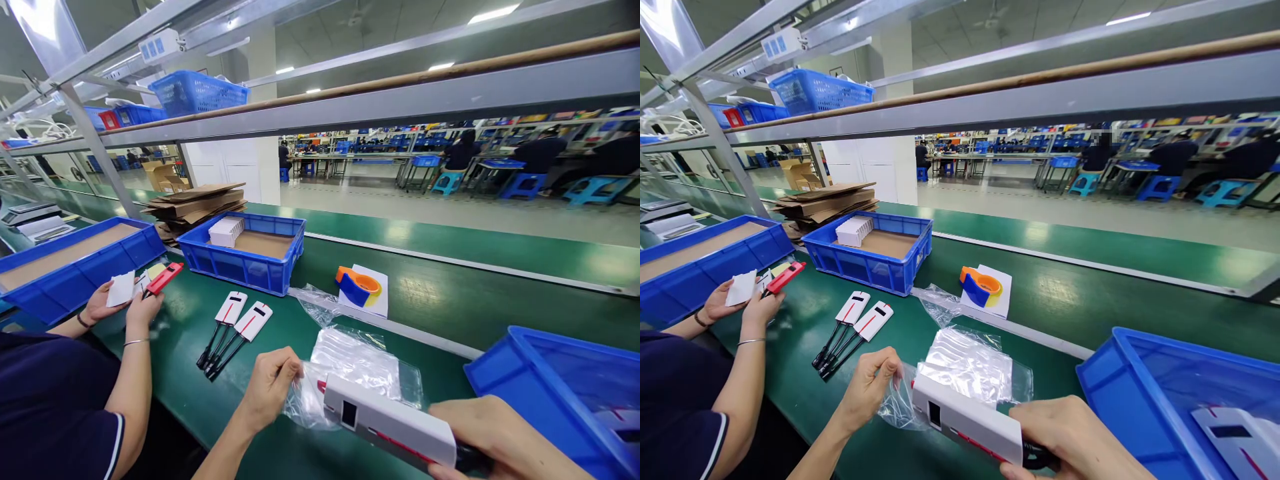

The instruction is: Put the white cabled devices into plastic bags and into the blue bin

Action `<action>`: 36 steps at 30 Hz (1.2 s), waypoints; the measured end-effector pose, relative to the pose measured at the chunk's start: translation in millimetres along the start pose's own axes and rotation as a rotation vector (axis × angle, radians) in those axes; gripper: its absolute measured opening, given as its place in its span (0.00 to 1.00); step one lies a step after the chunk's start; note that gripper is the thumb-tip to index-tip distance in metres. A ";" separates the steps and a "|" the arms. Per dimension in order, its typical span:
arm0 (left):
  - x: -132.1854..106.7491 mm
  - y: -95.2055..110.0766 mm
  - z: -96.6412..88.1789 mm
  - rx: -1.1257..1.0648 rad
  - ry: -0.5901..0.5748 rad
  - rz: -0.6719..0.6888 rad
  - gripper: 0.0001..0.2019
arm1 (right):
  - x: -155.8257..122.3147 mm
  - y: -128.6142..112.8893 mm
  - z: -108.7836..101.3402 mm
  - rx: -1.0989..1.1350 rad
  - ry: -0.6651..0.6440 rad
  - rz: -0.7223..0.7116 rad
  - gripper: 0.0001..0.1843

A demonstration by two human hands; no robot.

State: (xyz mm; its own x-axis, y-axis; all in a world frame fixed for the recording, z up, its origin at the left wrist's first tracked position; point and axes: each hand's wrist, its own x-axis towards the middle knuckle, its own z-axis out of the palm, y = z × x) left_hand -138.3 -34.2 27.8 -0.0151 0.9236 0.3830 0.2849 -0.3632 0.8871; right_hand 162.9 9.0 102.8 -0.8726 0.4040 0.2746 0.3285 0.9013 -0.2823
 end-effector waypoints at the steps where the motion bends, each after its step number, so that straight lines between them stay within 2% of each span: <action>1: -0.2 0.0 0.2 -0.003 -0.003 0.003 0.29 | -0.1 -0.3 0.0 -0.011 0.007 -0.003 0.17; 7: -1.6 1.0 0.5 0.002 -0.006 0.041 0.29 | -1.0 -1.4 0.2 0.096 0.042 0.063 0.16; 13: -1.7 0.8 1.0 -0.006 0.010 0.062 0.30 | -3.4 1.7 2.1 0.121 0.020 0.090 0.26; 17: -1.4 0.9 1.6 -0.009 0.011 0.066 0.29 | -6.1 3.0 7.1 0.158 0.062 0.123 0.24; 23: -1.3 1.3 1.1 -0.012 0.013 0.083 0.29 | -4.8 3.1 2.3 0.116 0.001 0.094 0.22; 28: -0.4 1.4 0.2 -0.022 0.003 0.087 0.29 | -1.5 0.8 -0.9 0.170 0.054 0.115 0.21; 36: 0.9 4.1 -0.6 -0.005 0.005 0.089 0.29 | -6.5 1.6 3.4 0.168 0.065 0.099 0.17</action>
State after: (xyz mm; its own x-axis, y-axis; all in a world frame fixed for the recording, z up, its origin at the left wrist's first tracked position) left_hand -137.8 -34.9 31.9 0.0055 0.8871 0.4615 0.2805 -0.4443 0.8508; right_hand 167.9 7.3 97.4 -0.8124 0.5030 0.2950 0.3412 0.8203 -0.4590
